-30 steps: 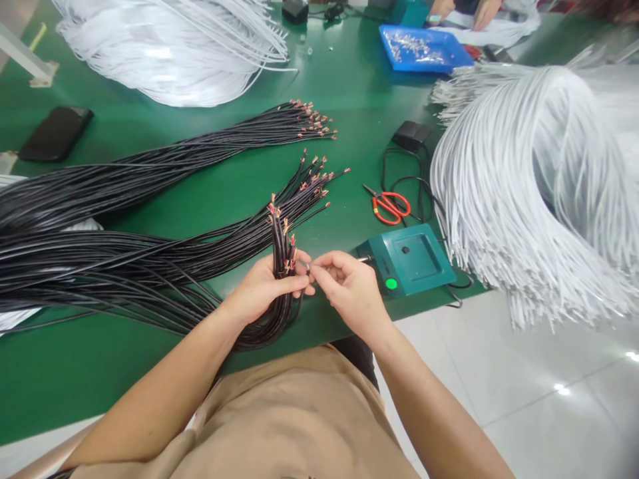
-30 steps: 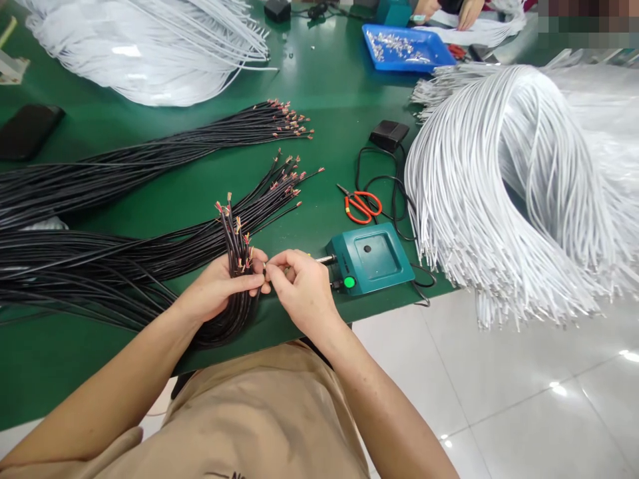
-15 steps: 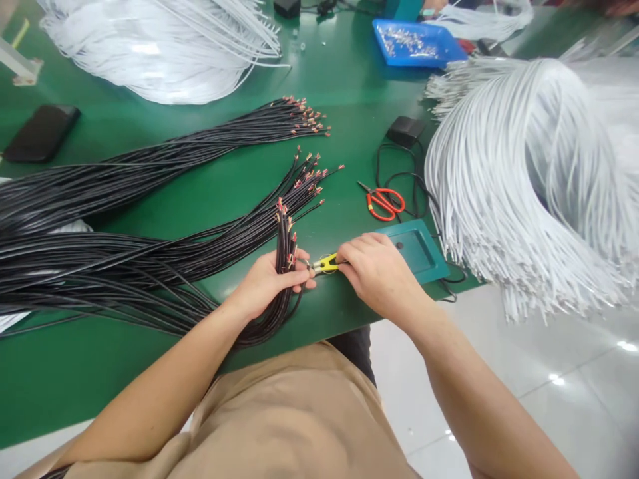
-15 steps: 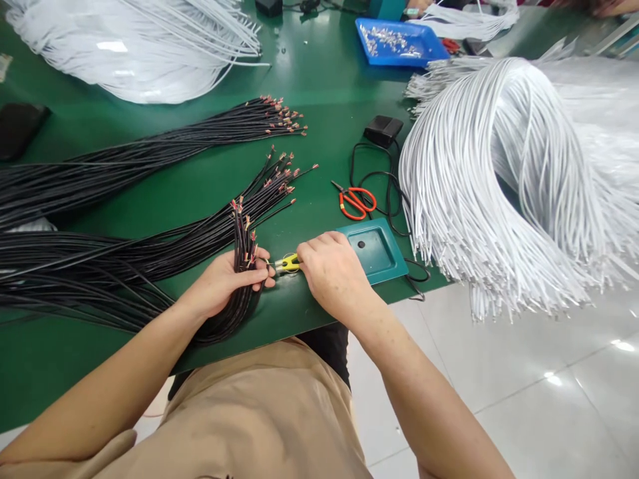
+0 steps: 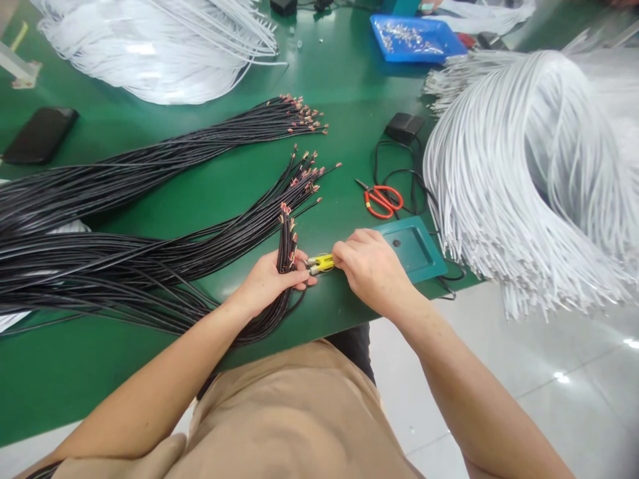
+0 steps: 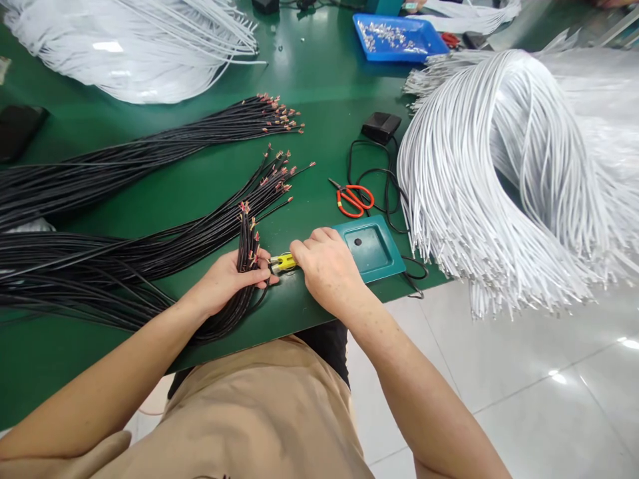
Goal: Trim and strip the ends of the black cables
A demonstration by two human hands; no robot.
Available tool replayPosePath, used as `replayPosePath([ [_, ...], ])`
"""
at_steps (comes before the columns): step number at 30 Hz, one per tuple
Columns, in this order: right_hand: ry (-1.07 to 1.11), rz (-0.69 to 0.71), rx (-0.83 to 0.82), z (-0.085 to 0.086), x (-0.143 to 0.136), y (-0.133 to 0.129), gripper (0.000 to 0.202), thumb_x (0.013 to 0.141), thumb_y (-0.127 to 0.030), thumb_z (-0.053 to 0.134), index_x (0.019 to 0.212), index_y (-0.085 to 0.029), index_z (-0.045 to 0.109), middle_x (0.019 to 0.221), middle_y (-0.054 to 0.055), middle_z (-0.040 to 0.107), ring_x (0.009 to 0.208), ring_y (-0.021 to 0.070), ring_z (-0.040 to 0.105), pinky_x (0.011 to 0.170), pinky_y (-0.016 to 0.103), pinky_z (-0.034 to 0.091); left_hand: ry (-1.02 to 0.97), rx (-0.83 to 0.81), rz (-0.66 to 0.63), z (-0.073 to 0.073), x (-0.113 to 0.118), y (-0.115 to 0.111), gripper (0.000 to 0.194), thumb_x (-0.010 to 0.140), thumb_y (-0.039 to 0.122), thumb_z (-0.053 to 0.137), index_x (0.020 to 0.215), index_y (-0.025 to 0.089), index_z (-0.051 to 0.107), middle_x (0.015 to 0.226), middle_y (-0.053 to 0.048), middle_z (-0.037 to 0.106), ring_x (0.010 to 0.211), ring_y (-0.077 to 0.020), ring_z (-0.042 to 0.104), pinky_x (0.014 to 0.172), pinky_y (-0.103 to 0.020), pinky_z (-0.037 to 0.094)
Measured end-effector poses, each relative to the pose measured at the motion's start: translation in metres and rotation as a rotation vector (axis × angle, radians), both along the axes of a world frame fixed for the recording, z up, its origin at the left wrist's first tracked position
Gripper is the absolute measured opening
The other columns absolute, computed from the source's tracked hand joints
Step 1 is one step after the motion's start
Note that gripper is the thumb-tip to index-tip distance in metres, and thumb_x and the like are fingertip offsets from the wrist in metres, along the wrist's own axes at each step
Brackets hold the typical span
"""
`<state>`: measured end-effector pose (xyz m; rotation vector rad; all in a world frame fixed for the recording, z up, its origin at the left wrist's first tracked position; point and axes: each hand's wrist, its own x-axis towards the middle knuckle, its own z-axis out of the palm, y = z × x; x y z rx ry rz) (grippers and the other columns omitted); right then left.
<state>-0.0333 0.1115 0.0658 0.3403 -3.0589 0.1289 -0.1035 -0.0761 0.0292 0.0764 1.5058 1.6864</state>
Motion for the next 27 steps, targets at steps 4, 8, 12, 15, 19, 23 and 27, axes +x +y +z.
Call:
replayPosePath([
  [4,0.004,-0.006,-0.012,0.0,0.001,-0.002,0.023,0.087,-0.007,0.043,0.074,-0.017,0.06,0.067,0.006,0.062,0.071,0.0197,0.046,0.079,0.033,0.036,-0.005,-0.019,0.005,0.0,0.002,0.001,0.032,0.065,0.022,0.077,0.088,0.014,0.057,0.064,0.004,0.061,0.074,-0.0205,0.071,0.071,-0.03,0.05],
  [8,0.01,0.002,-0.039,0.002,0.003,-0.001,0.02,0.088,-0.01,0.045,0.08,-0.018,0.062,0.078,0.007,0.068,0.088,0.0223,0.054,0.094,0.039,0.036,-0.006,-0.031,0.002,0.0,0.003,0.002,0.03,0.065,0.021,0.077,0.087,0.014,0.058,0.065,0.003,0.061,0.073,-0.0191,0.071,0.069,-0.028,0.05],
  [12,0.144,-0.181,-0.013,0.002,0.009,0.008,0.022,0.091,-0.024,0.049,0.107,-0.016,0.062,0.125,0.013,0.062,0.125,0.0284,0.045,0.112,0.053,0.018,-0.007,-0.04,-0.005,0.0,0.003,0.002,0.028,0.066,0.02,0.077,0.085,0.013,0.058,0.069,0.002,0.061,0.07,-0.0167,0.07,0.064,-0.025,0.049],
  [15,0.209,-0.41,0.041,-0.003,0.011,0.016,0.037,0.094,-0.03,0.046,0.125,-0.013,0.053,0.141,0.018,0.047,0.134,0.0331,0.036,0.11,0.059,0.019,-0.008,-0.049,-0.02,0.0,0.002,0.001,0.027,0.066,0.02,0.076,0.084,0.013,0.058,0.072,0.001,0.062,0.071,-0.017,0.07,0.063,-0.025,0.05],
  [19,0.203,-0.431,0.038,-0.008,0.011,0.018,0.038,0.094,-0.031,0.045,0.128,-0.015,0.052,0.142,0.018,0.046,0.134,0.0333,0.037,0.109,0.059,0.021,0.0,-0.04,-0.022,-0.002,0.002,-0.004,0.027,0.067,0.02,0.076,0.086,0.014,0.057,0.075,0.001,0.061,0.072,-0.0169,0.07,0.064,-0.025,0.05],
  [23,0.296,-0.391,-0.103,-0.004,0.017,-0.006,0.027,0.093,-0.027,0.047,0.112,-0.016,0.062,0.119,0.015,0.062,0.113,0.0289,0.054,0.1,0.048,0.036,0.019,0.006,0.0,-0.004,0.002,-0.01,0.029,0.069,0.023,0.077,0.089,0.015,0.057,0.078,0.001,0.061,0.076,-0.0171,0.07,0.064,-0.024,0.05],
  [27,0.16,-0.373,-0.468,-0.007,0.027,-0.051,0.026,0.094,-0.026,0.046,0.086,-0.02,0.07,0.082,0.007,0.068,0.078,0.0182,0.062,0.072,0.03,0.046,0.077,0.018,0.037,-0.003,0.001,-0.015,0.031,0.068,0.026,0.078,0.089,0.016,0.058,0.073,0.004,0.06,0.067,-0.0132,0.067,0.067,-0.026,0.052],
])
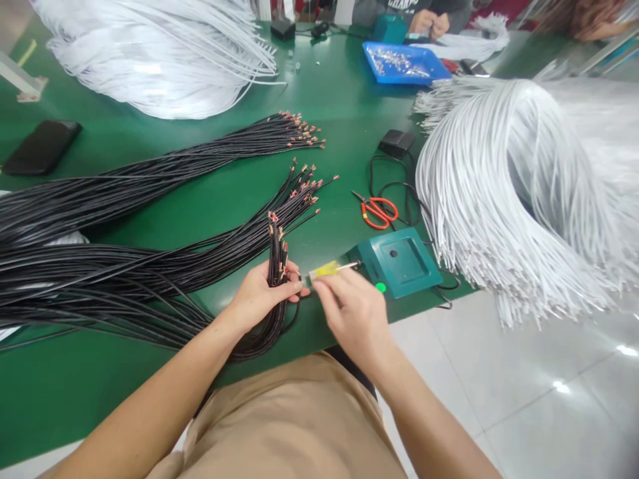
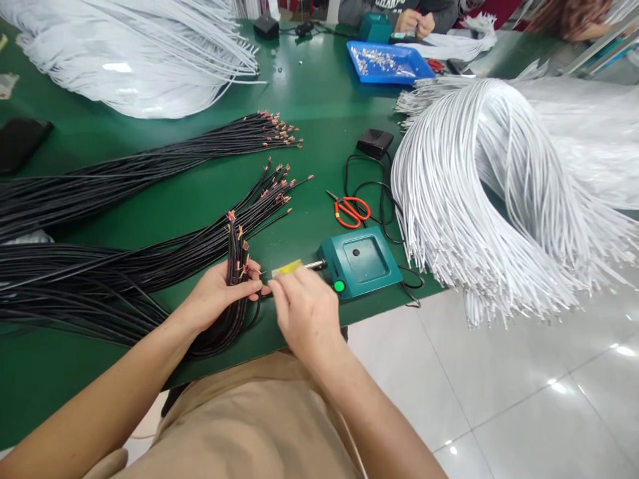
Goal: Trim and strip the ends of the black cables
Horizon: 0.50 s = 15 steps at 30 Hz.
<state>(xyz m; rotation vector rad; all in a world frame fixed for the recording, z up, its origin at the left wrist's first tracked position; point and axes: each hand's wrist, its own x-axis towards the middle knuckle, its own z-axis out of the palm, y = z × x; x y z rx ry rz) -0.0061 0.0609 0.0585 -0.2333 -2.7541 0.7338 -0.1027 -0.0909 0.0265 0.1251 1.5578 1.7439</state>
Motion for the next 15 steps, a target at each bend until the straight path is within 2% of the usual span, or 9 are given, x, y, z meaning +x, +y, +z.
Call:
replayPosePath([
  [4,-0.064,-0.104,-0.369,-0.009,-0.002,-0.027,0.023,0.09,-0.031,0.054,0.084,-0.021,0.073,0.077,0.004,0.071,0.068,0.016,0.063,0.067,0.029,0.048,0.066,-0.003,-0.031,0.003,0.002,-0.002,0.031,0.068,0.03,0.078,0.091,0.017,0.061,0.076,0.002,0.063,0.06,-0.0109,0.063,0.065,-0.027,0.053],
  [9,-0.087,-0.255,-0.935,-0.014,-0.013,-0.032,0.021,0.08,-0.038,0.066,0.081,-0.019,0.074,0.078,0.005,0.072,0.064,0.0166,0.064,0.064,0.03,0.053,0.076,0.0,-0.068,0.007,0.005,-0.003,0.029,0.068,0.029,0.078,0.088,0.017,0.061,0.073,0.001,0.064,0.061,-0.0121,0.063,0.061,-0.025,0.052],
  [11,-0.087,-0.27,-1.035,-0.012,-0.014,-0.034,0.02,0.078,-0.037,0.068,0.079,-0.018,0.073,0.076,0.005,0.07,0.064,0.016,0.063,0.065,0.031,0.053,0.053,0.031,-0.068,0.007,0.003,-0.005,0.028,0.068,0.026,0.078,0.088,0.017,0.06,0.072,0.002,0.063,0.062,-0.012,0.062,0.061,-0.024,0.051],
  [13,-0.014,-0.254,-1.045,-0.007,-0.013,-0.033,0.016,0.076,-0.035,0.07,0.077,-0.019,0.072,0.079,0.005,0.068,0.07,0.0158,0.062,0.071,0.032,0.054,0.021,0.076,-0.096,0.007,-0.002,-0.009,0.03,0.067,0.023,0.079,0.09,0.018,0.06,0.075,0.002,0.064,0.067,-0.0121,0.063,0.065,-0.024,0.051],
  [15,0.061,-0.162,-1.073,0.001,-0.008,-0.027,0.012,0.075,-0.033,0.071,0.075,-0.021,0.07,0.086,0.005,0.067,0.082,0.0168,0.062,0.079,0.033,0.053,-0.002,0.123,-0.147,0.006,-0.007,-0.013,0.032,0.067,0.02,0.079,0.093,0.018,0.062,0.081,0.001,0.067,0.074,-0.0122,0.064,0.071,-0.024,0.051],
])
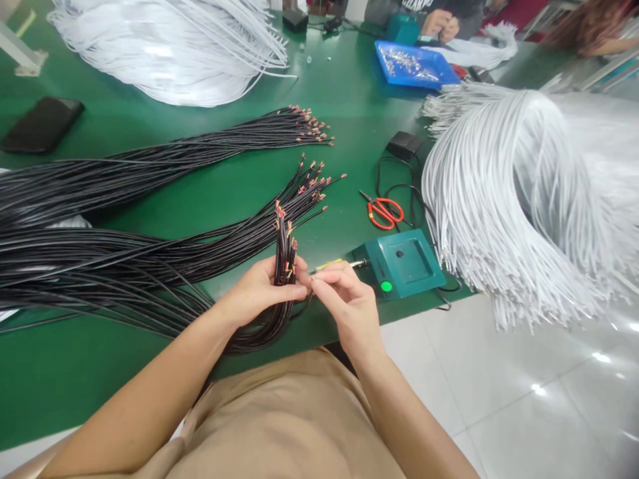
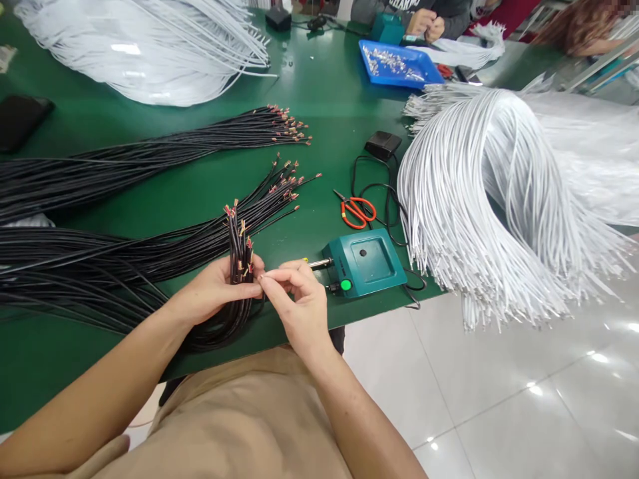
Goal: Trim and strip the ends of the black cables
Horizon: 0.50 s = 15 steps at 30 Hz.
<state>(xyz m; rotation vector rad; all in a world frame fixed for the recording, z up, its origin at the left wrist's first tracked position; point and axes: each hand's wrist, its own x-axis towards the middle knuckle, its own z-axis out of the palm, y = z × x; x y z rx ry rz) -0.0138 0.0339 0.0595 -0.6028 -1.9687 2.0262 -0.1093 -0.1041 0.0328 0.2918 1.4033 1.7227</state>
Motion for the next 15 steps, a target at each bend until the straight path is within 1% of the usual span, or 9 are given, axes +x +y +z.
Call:
replayPosePath([
  [1,0.029,0.084,-0.036,0.005,0.003,0.005,0.013,0.076,-0.033,0.071,0.072,-0.02,0.069,0.085,0.004,0.066,0.085,0.0169,0.061,0.081,0.033,0.052,-0.01,0.019,-0.026,0.0,-0.002,-0.002,0.033,0.067,0.02,0.079,0.096,0.019,0.062,0.083,0.0,0.068,0.077,-0.0126,0.064,0.075,-0.025,0.05],
  [2,0.022,0.221,-0.099,0.01,0.007,0.01,0.017,0.077,-0.034,0.07,0.07,-0.02,0.068,0.083,0.004,0.066,0.083,0.0164,0.062,0.079,0.032,0.052,-0.025,0.033,-0.045,0.0,-0.004,-0.004,0.035,0.068,0.02,0.079,0.098,0.019,0.062,0.085,-0.001,0.068,0.08,-0.0133,0.064,0.077,-0.026,0.05],
  [5,-0.189,0.768,-0.357,0.021,0.015,0.025,0.033,0.081,-0.049,0.062,0.077,-0.016,0.068,0.069,0.003,0.065,0.057,0.0122,0.059,0.054,0.024,0.049,-0.084,0.034,-0.061,-0.001,-0.008,-0.007,0.037,0.069,0.02,0.078,0.103,0.021,0.063,0.09,-0.002,0.068,0.084,-0.0165,0.065,0.078,-0.031,0.051],
  [6,-0.261,0.854,-0.403,0.022,0.016,0.028,0.038,0.082,-0.052,0.06,0.08,-0.015,0.068,0.066,0.002,0.065,0.049,0.0101,0.056,0.047,0.022,0.044,-0.09,0.026,-0.058,-0.001,-0.009,-0.008,0.038,0.068,0.02,0.078,0.103,0.021,0.063,0.089,-0.002,0.067,0.084,-0.0167,0.064,0.078,-0.031,0.05],
  [7,-0.306,0.857,-0.407,0.021,0.016,0.028,0.04,0.083,-0.053,0.058,0.081,-0.014,0.067,0.064,0.002,0.064,0.044,0.0083,0.053,0.043,0.019,0.039,-0.082,0.016,-0.051,-0.002,-0.009,-0.008,0.039,0.067,0.02,0.079,0.103,0.021,0.064,0.088,-0.002,0.066,0.084,-0.0161,0.063,0.078,-0.03,0.049],
  [8,-0.323,0.784,-0.369,0.019,0.014,0.027,0.039,0.083,-0.052,0.058,0.08,-0.014,0.066,0.062,0.0,0.063,0.041,0.0068,0.051,0.041,0.018,0.036,-0.067,0.005,-0.047,-0.002,-0.01,-0.009,0.039,0.067,0.02,0.079,0.103,0.021,0.065,0.086,-0.001,0.065,0.082,-0.015,0.062,0.077,-0.028,0.048],
  [11,-0.294,0.411,-0.171,0.008,0.005,0.017,0.03,0.084,-0.044,0.059,0.073,-0.015,0.061,0.056,-0.004,0.057,0.038,0.0043,0.046,0.04,0.017,0.033,-0.044,-0.016,-0.033,-0.003,-0.01,-0.008,0.041,0.064,0.02,0.081,0.103,0.02,0.065,0.079,0.002,0.063,0.075,-0.0115,0.059,0.073,-0.025,0.045],
  [13,-0.254,0.248,-0.082,0.003,-0.001,0.009,0.023,0.084,-0.039,0.06,0.08,-0.017,0.062,0.057,-0.006,0.055,0.038,0.0041,0.045,0.041,0.017,0.034,-0.058,-0.016,-0.013,-0.003,-0.009,-0.007,0.044,0.061,0.019,0.082,0.102,0.02,0.064,0.076,0.003,0.062,0.071,-0.0103,0.058,0.07,-0.024,0.045],
  [15,-0.216,0.192,-0.03,0.0,-0.004,0.004,0.019,0.085,-0.034,0.057,0.092,-0.018,0.063,0.062,-0.007,0.056,0.038,0.004,0.047,0.042,0.018,0.036,-0.061,-0.011,0.022,-0.003,-0.008,-0.005,0.045,0.059,0.017,0.084,0.098,0.019,0.063,0.076,0.003,0.062,0.071,-0.0101,0.058,0.069,-0.023,0.045],
])
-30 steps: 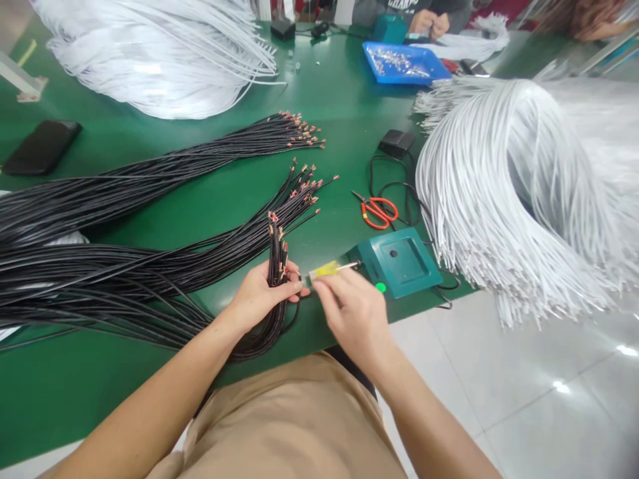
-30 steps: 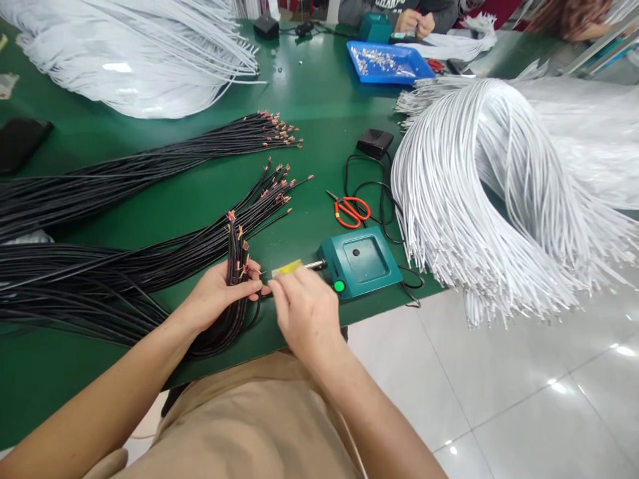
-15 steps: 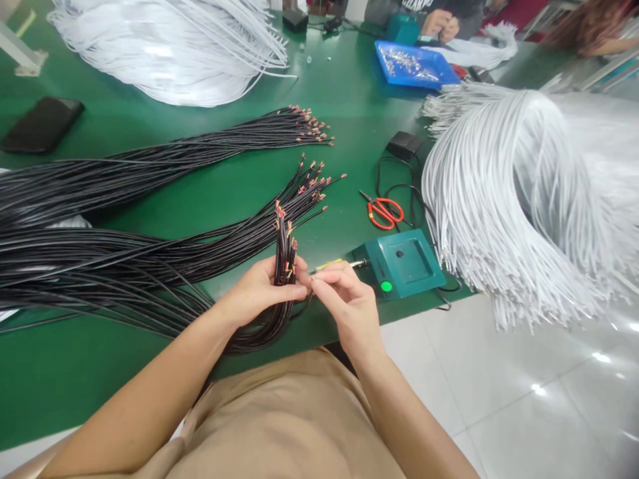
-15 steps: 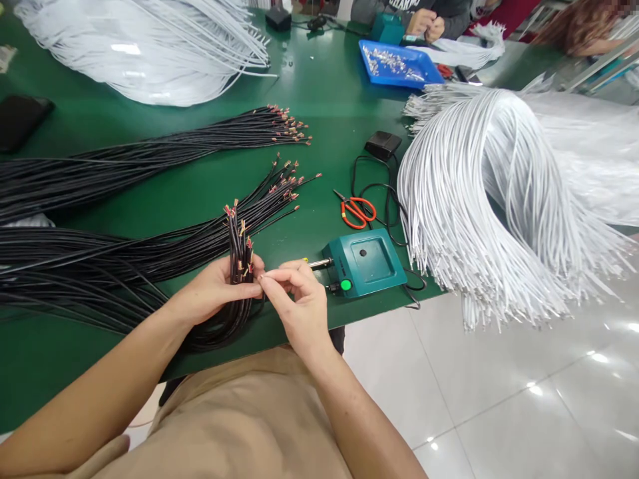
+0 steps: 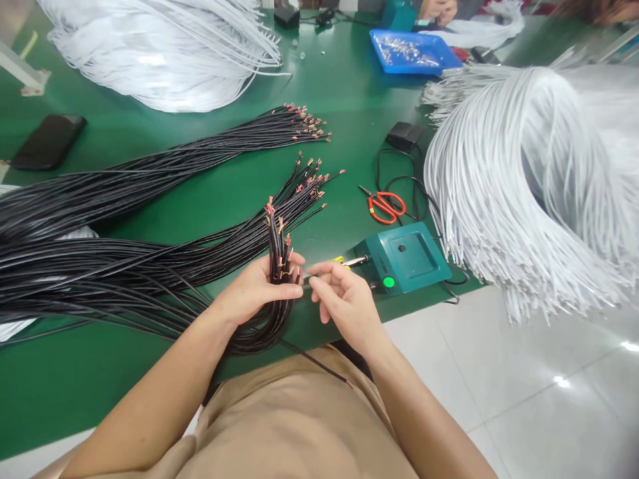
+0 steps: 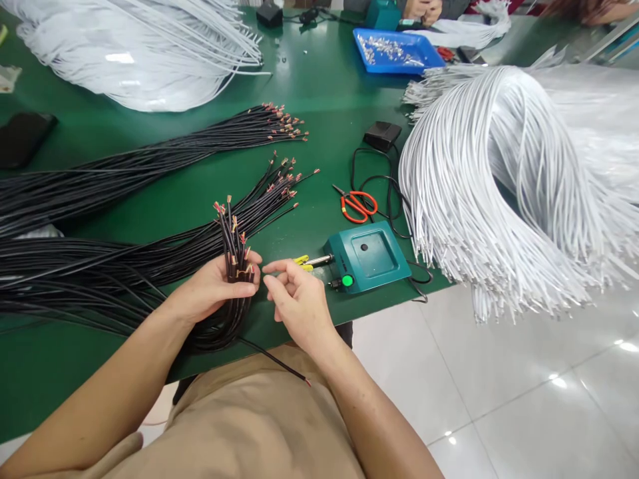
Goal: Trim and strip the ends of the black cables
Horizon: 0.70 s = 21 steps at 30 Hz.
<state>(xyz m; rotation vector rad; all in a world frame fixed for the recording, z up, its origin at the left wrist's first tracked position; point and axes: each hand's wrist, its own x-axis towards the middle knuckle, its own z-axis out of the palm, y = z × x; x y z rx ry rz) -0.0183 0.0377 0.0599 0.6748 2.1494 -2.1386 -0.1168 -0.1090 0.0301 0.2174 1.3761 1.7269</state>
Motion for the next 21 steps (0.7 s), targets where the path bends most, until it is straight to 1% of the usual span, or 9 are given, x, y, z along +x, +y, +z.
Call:
replayPosePath([
  [2,0.025,-0.001,0.022,0.0002,-0.0018,-0.0029,0.021,0.087,-0.032,0.054,0.102,-0.02,0.063,0.066,-0.006,0.057,0.038,0.0041,0.048,0.043,0.019,0.037,0.019,-0.002,0.034,0.0003,0.0015,0.0017,0.04,0.058,0.017,0.084,0.092,0.018,0.062,0.077,0.003,0.062,0.073,-0.0106,0.06,0.071,-0.023,0.046],
  [3,0.03,-0.003,0.03,0.0007,-0.0024,-0.0035,0.022,0.087,-0.031,0.053,0.103,-0.02,0.063,0.067,-0.006,0.058,0.038,0.0043,0.048,0.043,0.019,0.038,0.034,-0.005,0.045,0.0002,0.0021,0.0023,0.038,0.059,0.017,0.084,0.088,0.018,0.061,0.077,0.003,0.062,0.074,-0.0111,0.06,0.072,-0.024,0.046],
  [5,0.027,-0.029,0.052,0.0014,-0.0034,-0.0042,0.019,0.086,-0.031,0.055,0.097,-0.019,0.065,0.065,-0.006,0.058,0.038,0.0048,0.049,0.043,0.019,0.038,0.055,-0.018,0.05,-0.0001,0.0029,0.0029,0.035,0.06,0.018,0.083,0.087,0.018,0.06,0.078,0.003,0.063,0.076,-0.0119,0.062,0.073,-0.025,0.047],
  [8,0.023,-0.091,0.085,0.0007,-0.0044,-0.0045,0.014,0.083,-0.031,0.06,0.083,-0.018,0.064,0.06,-0.005,0.059,0.039,0.0053,0.05,0.042,0.018,0.038,0.055,-0.046,0.036,-0.0003,0.0035,0.0029,0.041,0.063,0.02,0.082,0.099,0.02,0.062,0.081,0.001,0.066,0.076,-0.0129,0.064,0.074,-0.026,0.049],
  [9,0.028,-0.099,0.084,0.0,-0.0046,-0.0045,0.014,0.082,-0.031,0.061,0.081,-0.017,0.064,0.061,-0.005,0.061,0.04,0.0053,0.05,0.042,0.018,0.038,0.052,-0.05,0.031,-0.0003,0.0037,0.0029,0.044,0.064,0.021,0.082,0.103,0.02,0.062,0.081,0.001,0.067,0.076,-0.0131,0.065,0.075,-0.026,0.05],
  [12,0.047,-0.084,0.031,-0.0014,-0.0048,-0.0045,0.015,0.081,-0.032,0.063,0.085,-0.017,0.065,0.064,-0.003,0.064,0.04,0.0052,0.049,0.041,0.018,0.038,0.06,-0.04,0.031,-0.0002,0.0041,0.0029,0.044,0.066,0.022,0.081,0.106,0.021,0.063,0.08,0.002,0.067,0.075,-0.0133,0.066,0.075,-0.026,0.051],
  [14,0.047,-0.084,0.004,-0.0015,-0.0054,-0.0044,0.019,0.079,-0.034,0.066,0.087,-0.017,0.065,0.062,-0.003,0.063,0.04,0.0055,0.049,0.041,0.018,0.037,0.068,-0.032,0.035,-0.0006,0.0047,0.0031,0.044,0.067,0.022,0.081,0.107,0.021,0.063,0.08,0.002,0.068,0.074,-0.0129,0.066,0.075,-0.026,0.051],
  [18,0.032,-0.092,-0.025,-0.0009,-0.0084,-0.0041,0.018,0.079,-0.034,0.066,0.083,-0.016,0.067,0.058,-0.003,0.062,0.038,0.0052,0.045,0.04,0.019,0.036,0.052,-0.021,0.001,-0.002,0.006,0.0035,0.049,0.066,0.02,0.081,0.111,0.02,0.06,0.081,0.001,0.07,0.074,-0.014,0.068,0.075,-0.027,0.052],
  [21,0.063,-0.079,-0.096,-0.0013,-0.0089,-0.0027,0.015,0.079,-0.032,0.067,0.077,-0.017,0.067,0.06,-0.002,0.062,0.043,0.0064,0.047,0.042,0.02,0.036,0.018,-0.018,-0.032,-0.0026,0.0047,0.0016,0.05,0.066,0.019,0.081,0.111,0.019,0.059,0.082,0.0,0.071,0.075,-0.0155,0.068,0.076,-0.029,0.051],
])
